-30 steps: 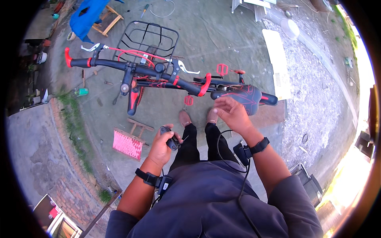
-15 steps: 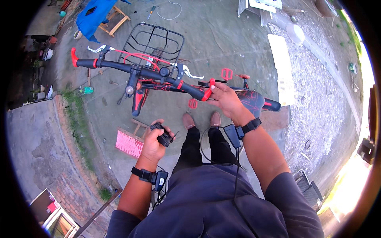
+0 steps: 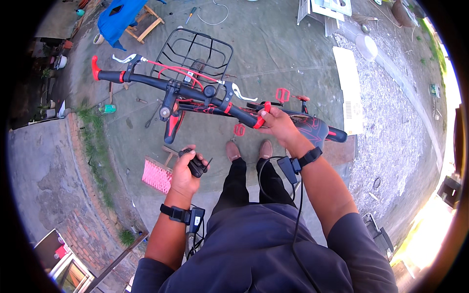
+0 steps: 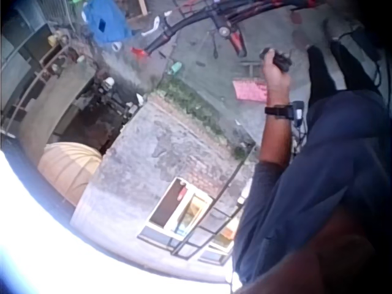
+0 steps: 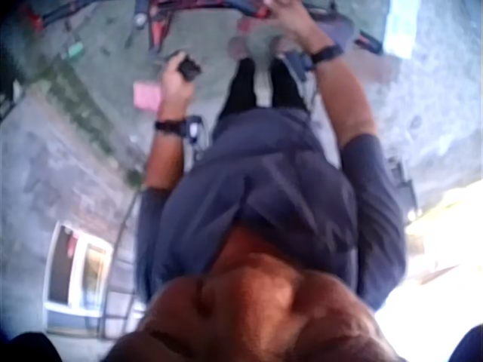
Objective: The person uses a multi-tool to adjust a brake lever on a bicycle handlebar. They unfold a hex bit, tighten a screw on the brake assembly, and sit on a stool to finish the task.
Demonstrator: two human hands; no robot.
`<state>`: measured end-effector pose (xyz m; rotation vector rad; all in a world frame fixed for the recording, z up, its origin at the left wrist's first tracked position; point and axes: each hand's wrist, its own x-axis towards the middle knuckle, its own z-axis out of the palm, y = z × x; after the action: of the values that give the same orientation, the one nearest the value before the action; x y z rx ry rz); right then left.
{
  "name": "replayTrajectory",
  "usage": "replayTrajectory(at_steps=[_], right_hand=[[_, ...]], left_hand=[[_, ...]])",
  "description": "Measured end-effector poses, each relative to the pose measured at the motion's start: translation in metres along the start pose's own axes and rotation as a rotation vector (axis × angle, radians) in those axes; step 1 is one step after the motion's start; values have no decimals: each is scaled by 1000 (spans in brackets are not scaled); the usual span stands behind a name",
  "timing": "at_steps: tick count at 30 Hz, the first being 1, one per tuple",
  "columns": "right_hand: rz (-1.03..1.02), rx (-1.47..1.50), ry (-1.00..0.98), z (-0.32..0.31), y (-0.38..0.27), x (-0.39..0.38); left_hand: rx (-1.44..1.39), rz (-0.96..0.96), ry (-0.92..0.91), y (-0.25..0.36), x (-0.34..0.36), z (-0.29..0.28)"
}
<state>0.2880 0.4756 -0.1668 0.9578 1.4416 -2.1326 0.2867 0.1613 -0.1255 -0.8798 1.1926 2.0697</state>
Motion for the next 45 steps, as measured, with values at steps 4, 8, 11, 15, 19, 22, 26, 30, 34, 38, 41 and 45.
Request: replayTrajectory(at_steps=[4,8,11,15,19,22,26,30,34,38,41,45], right_hand=[[-28,-1,41,5,2,-1],[-52,1,67,5,8,4],[-57,16,92,6,11,5],[-81,40,120,7,16,9],[-81,6,133,7,18,9],[-70,-17,132,8,16,8],[-79,-9,146,10,16,8],[-142,-27,135,5,26,12],[-152,-47,108,0,30,13],[-183,-12,82,0,29,10],[-170,-36,18,-2,23,5],[-137,-37,-31,-6,20,4]], left_hand=[[17,2,13,4,3,0],[7,4,21,7,5,2],[7,2,33,8,6,4],[5,10,23,8,7,0],[-43,10,30,9,5,2],[-52,13,34,9,4,1],[-48,15,28,8,4,-4],[-44,15,26,7,4,-7],[-29,26,43,7,2,-12],[-40,40,75,14,-1,-12],[-42,55,99,21,0,-13],[-46,68,98,26,2,-18]])
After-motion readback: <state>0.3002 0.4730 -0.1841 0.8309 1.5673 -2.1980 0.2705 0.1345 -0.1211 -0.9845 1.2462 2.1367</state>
